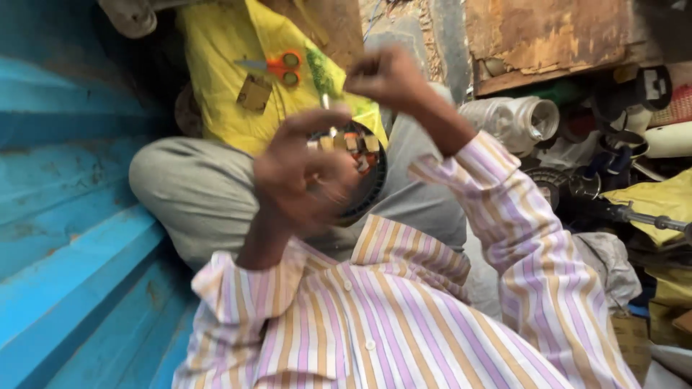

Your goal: The person is winding and connecting wires for a fan motor stator.

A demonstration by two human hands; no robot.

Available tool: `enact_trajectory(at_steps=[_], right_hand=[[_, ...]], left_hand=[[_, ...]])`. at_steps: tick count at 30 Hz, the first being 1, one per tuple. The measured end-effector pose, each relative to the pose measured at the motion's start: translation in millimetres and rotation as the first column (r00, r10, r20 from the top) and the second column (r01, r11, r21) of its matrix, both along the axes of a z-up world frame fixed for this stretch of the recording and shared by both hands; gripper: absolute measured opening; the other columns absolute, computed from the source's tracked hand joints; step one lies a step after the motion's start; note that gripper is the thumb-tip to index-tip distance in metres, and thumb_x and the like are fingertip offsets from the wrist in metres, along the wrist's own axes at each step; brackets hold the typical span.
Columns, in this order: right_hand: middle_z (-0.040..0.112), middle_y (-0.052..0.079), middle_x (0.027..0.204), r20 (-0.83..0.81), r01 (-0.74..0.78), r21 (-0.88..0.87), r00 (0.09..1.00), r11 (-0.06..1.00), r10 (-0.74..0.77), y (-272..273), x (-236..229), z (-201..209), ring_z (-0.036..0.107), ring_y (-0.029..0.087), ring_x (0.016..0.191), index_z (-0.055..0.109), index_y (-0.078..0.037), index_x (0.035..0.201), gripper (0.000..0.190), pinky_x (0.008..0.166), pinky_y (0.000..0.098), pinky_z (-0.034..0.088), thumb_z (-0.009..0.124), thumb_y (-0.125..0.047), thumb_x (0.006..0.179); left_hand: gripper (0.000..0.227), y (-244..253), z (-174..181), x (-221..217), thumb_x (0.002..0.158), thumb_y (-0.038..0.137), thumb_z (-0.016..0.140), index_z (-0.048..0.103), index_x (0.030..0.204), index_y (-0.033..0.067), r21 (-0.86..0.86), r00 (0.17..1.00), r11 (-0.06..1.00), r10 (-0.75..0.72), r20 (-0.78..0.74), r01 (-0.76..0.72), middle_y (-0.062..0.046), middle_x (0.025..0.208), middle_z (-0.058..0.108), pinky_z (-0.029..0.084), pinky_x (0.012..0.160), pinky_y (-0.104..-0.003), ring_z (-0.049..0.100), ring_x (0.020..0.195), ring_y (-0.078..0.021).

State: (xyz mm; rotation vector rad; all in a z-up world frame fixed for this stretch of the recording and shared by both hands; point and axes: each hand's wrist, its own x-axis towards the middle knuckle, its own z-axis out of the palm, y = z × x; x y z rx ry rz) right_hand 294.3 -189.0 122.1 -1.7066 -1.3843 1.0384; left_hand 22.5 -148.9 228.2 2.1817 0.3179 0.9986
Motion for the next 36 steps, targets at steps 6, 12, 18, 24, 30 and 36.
enact_trajectory(at_steps=[6,12,18,24,30,36], right_hand=[[0.060,-0.001,0.066,0.308,0.088,0.227,0.939,0.970,-0.157,18,12,58,0.050,0.005,0.056,0.078,-0.007,0.095,0.010,0.048,0.0261,0.036,0.086,-0.013,0.094],[0.049,0.003,0.060,0.462,0.091,0.317,0.854,0.944,-0.238,-7,-9,104,0.042,0.010,0.051,0.068,-0.004,0.085,0.028,0.048,0.0305,0.029,0.088,-0.018,0.097],[0.047,0.002,0.076,0.894,-0.429,0.366,0.409,0.826,-0.184,-46,-80,130,0.046,0.017,0.061,0.069,-0.012,0.101,0.005,0.055,0.0363,0.035,0.073,-0.014,0.100],[0.052,0.002,0.078,0.709,-0.594,0.148,0.621,0.791,0.334,-94,-96,139,0.051,0.016,0.064,0.067,-0.009,0.096,0.009,0.058,0.0360,0.043,0.073,-0.014,0.091],[0.064,0.005,0.076,0.549,-0.283,0.164,0.822,0.945,0.151,-57,-35,95,0.061,0.021,0.064,0.075,-0.010,0.091,0.010,0.055,0.0372,0.046,0.083,-0.017,0.091],[0.061,0.004,0.068,0.318,0.003,0.132,0.947,0.991,-0.045,-16,-17,34,0.056,0.021,0.060,0.077,-0.009,0.093,0.016,0.054,0.0353,0.041,0.086,-0.023,0.091]], left_hand=[[0.015,41,-2,27,0.098,0.015,0.082,0.073,0.096,0.0030,-0.325,0.992,0.946,0.057,0.109,-0.019,-0.012,0.109,0.072,0.058,0.090,-0.033,0.074,0.103,-0.0225],[0.027,59,-37,42,0.101,0.030,0.081,0.076,0.094,0.0046,-0.367,0.997,0.928,-0.077,-0.007,0.069,-0.010,0.102,0.072,0.057,0.083,-0.034,0.072,0.096,-0.0206],[0.025,83,-73,43,0.086,0.028,0.084,0.077,0.093,0.0045,-0.701,0.864,0.697,-0.439,-0.247,0.153,-0.009,0.086,0.076,0.060,0.070,-0.029,0.074,0.077,-0.0174],[0.011,49,-60,2,0.089,0.007,0.077,0.077,0.100,0.0055,-0.549,0.918,0.777,-0.394,-0.043,0.308,-0.012,0.108,0.072,0.058,0.091,-0.034,0.069,0.103,-0.0227],[0.013,-13,2,-11,0.086,0.010,0.080,0.073,0.094,0.0024,0.193,0.991,0.980,-0.033,-0.131,0.058,-0.017,0.138,0.060,0.035,0.116,-0.055,0.048,0.135,-0.0395],[0.017,13,6,16,0.086,0.012,0.078,0.066,0.088,0.0018,-0.283,0.999,0.959,0.024,0.038,-0.012,-0.012,0.111,0.068,0.054,0.094,-0.044,0.067,0.105,-0.0319]])
